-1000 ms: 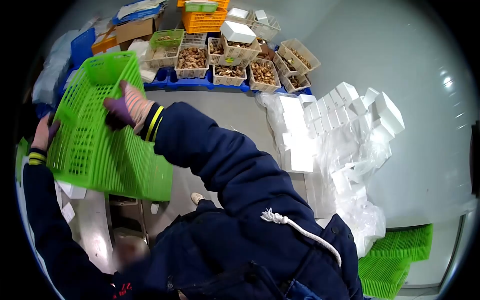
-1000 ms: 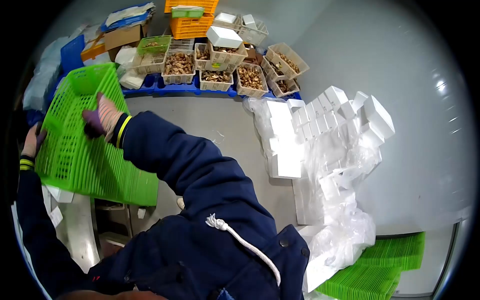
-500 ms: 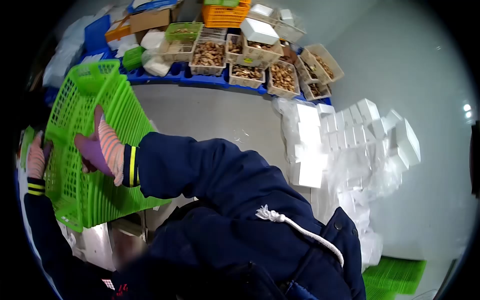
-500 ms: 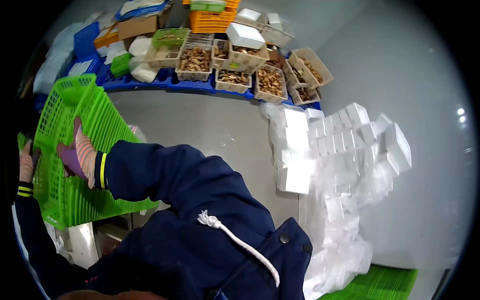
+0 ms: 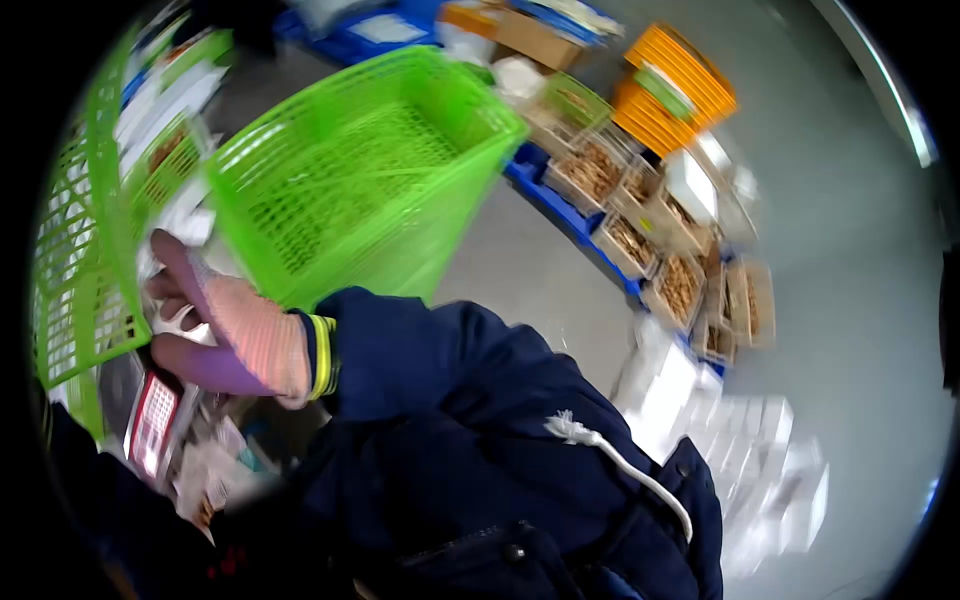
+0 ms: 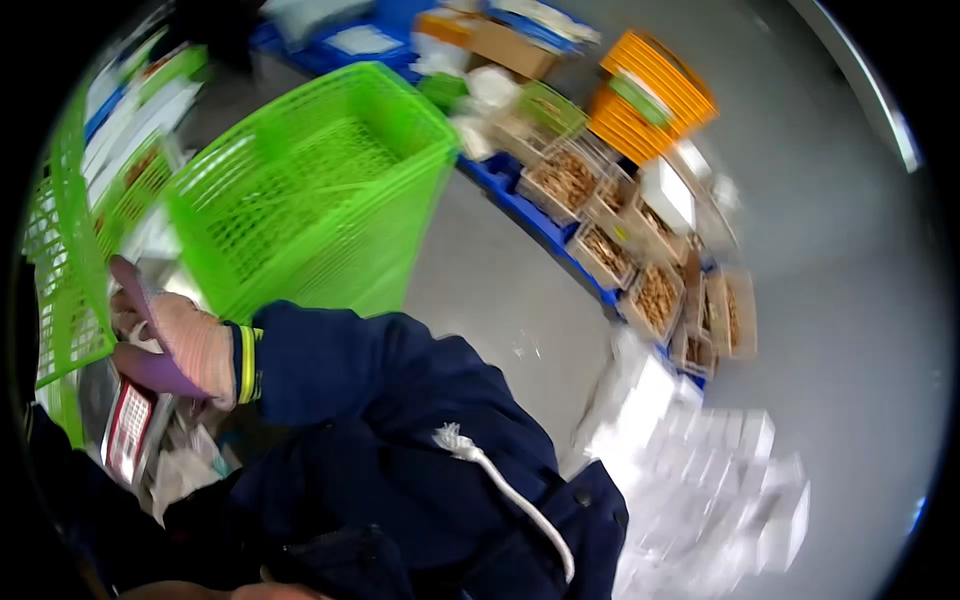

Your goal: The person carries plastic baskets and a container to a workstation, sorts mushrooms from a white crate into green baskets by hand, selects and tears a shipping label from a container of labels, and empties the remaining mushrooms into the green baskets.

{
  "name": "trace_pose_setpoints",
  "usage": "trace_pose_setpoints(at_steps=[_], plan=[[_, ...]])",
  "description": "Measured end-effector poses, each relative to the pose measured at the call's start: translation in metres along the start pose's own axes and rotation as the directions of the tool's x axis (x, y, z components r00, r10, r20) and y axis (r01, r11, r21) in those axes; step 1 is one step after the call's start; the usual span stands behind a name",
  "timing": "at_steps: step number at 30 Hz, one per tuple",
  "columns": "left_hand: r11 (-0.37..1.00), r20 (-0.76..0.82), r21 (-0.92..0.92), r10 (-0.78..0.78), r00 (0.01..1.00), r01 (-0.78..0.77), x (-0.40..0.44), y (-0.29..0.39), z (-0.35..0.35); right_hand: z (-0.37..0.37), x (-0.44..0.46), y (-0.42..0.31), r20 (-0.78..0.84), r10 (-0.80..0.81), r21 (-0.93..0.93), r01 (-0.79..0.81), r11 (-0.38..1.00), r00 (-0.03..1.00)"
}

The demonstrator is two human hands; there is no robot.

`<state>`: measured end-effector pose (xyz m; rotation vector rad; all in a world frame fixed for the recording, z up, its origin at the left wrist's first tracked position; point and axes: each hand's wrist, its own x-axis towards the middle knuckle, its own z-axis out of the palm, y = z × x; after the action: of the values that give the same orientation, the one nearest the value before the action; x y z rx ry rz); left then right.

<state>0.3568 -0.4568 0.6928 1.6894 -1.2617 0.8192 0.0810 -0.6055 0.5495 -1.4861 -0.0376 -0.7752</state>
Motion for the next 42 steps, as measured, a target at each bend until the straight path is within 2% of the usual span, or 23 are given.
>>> trace_pose_setpoints(at_steps=[2, 3, 5, 6, 7, 8, 9, 10, 12, 14, 15, 16, 17, 18, 21, 22, 26, 28, 30, 31, 36, 40, 42], plan=[[0.897, 0.032, -0.351, -0.274, 0.961, 0.268, -0.041, -0.020, -0.039, 0.039, -0.010, 0.021, 0.146, 0.097, 0.075, -0.109, 0.991, 0.984], [0.898, 0.121, -0.266, -0.328, 0.937, 0.349, -0.080, -0.097, -0.066, 0.056, -0.019, 0.035, 0.239, 0.187, 0.080, -0.211, 0.974, 0.953], [0.663, 0.262, 0.404, -0.744, 0.614, 0.630, -0.134, -0.090, -0.126, 0.088, -0.035, 0.066, 0.430, 0.222, 0.526, -0.443, 0.726, 0.875], [0.665, 0.296, -0.036, -0.706, 0.643, 0.746, -0.176, -0.091, -0.127, 0.094, -0.026, 0.063, 0.566, 0.440, 0.526, -0.716, 0.459, 0.697], [0.505, 0.329, -0.462, -0.665, 0.670, 0.729, -0.217, -0.093, -0.127, 0.115, -0.036, 0.087, 0.571, 0.341, 0.462, -0.635, 0.619, 0.747], [0.704, 0.417, 0.024, -0.652, 0.633, 0.710, -0.226, -0.083, -0.128, 0.119, -0.039, 0.098, 0.638, 0.618, 0.264, -0.884, 0.385, 0.460], [0.772, 0.501, 0.465, -0.632, 0.590, 0.433, -0.235, -0.074, -0.129, 0.131, -0.048, 0.118, 0.634, 0.730, 0.240, -0.962, 0.127, 0.255], [0.817, 0.531, 0.445, -0.571, 0.626, 0.366, -0.252, -0.080, -0.130, 0.144, -0.065, 0.142, 0.563, 0.809, 0.245, -0.969, 0.033, 0.169], [0.819, 0.515, 0.241, -0.563, 0.646, 0.521, -0.305, -0.107, -0.143, 0.181, -0.092, 0.190, 0.606, 0.791, 0.169, -0.985, -0.024, 0.085], [0.667, 0.546, 0.494, -0.737, 0.398, 0.558, -0.332, -0.134, -0.170, 0.224, -0.104, 0.224, 0.554, 0.832, 0.087, -0.992, -0.093, -0.029], [0.649, 0.523, 0.495, -0.753, 0.398, 0.577, -0.352, -0.148, -0.182, 0.243, -0.103, 0.232, 0.512, 0.858, 0.105, -0.989, -0.105, -0.037], [0.727, 0.415, 0.364, -0.686, 0.598, 0.582, -0.362, -0.158, -0.191, 0.257, -0.094, 0.233, 0.474, 0.880, 0.131, -0.985, -0.116, -0.041], [0.806, 0.271, 0.238, -0.591, 0.760, 0.542, -0.367, -0.166, -0.199, 0.271, -0.083, 0.232, 0.452, 0.890, 0.106, -0.994, 0.019, 0.066], [0.805, 0.106, 0.314, -0.557, 0.823, 0.504, -0.356, -0.159, -0.211, 0.283, -0.073, 0.238, 0.455, 0.886, 0.131, -0.991, 0.035, 0.091], [0.710, -0.283, 0.290, -0.577, 0.766, 0.641, -0.380, -0.161, -0.234, 0.312, -0.036, 0.258, 0.456, 0.875, 0.297, -0.955, 0.022, 0.162], [0.715, -0.426, 0.131, -0.585, 0.690, 0.687, -0.400, -0.163, -0.232, 0.323, -0.022, 0.264, 0.432, 0.873, 0.360, -0.931, 0.062, 0.226], [0.656, -0.474, 0.000, -0.664, 0.578, 0.754, -0.463, -0.147, -0.242, 0.367, 0.042, 0.311, 0.467, 0.844, 0.538, -0.842, -0.035, 0.263], [0.538, -0.397, -0.047, -0.783, 0.479, 0.841, -0.496, -0.129, -0.240, 0.391, 0.077, 0.332, 0.485, 0.862, 0.563, -0.807, -0.179, 0.148], [0.447, -0.392, -0.065, -0.833, 0.389, 0.892, -0.527, -0.112, -0.231, 0.410, 0.097, 0.340, 0.474, 0.870, 0.538, -0.826, -0.168, 0.132], [0.402, -0.380, -0.207, -0.873, 0.305, 0.892, -0.545, -0.104, -0.226, 0.413, 0.108, 0.354, 0.552, 0.833, 0.540, -0.776, -0.325, 0.036], [-0.023, -0.294, -0.362, -0.946, -0.137, 0.932, -0.585, -0.073, -0.211, 0.403, 0.121, 0.412, 0.793, 0.608, 0.253, -0.886, -0.389, -0.040], [-0.064, -0.311, -0.497, -0.918, -0.246, 0.865, -0.621, -0.057, -0.200, 0.418, 0.108, 0.381, 0.497, 0.867, 0.416, -0.886, -0.202, 0.035], [-0.306, -0.222, -0.504, -0.858, -0.464, 0.807, -0.648, -0.052, -0.199, 0.429, 0.085, 0.370, 0.381, 0.913, 0.355, -0.935, 0.000, 0.145]])
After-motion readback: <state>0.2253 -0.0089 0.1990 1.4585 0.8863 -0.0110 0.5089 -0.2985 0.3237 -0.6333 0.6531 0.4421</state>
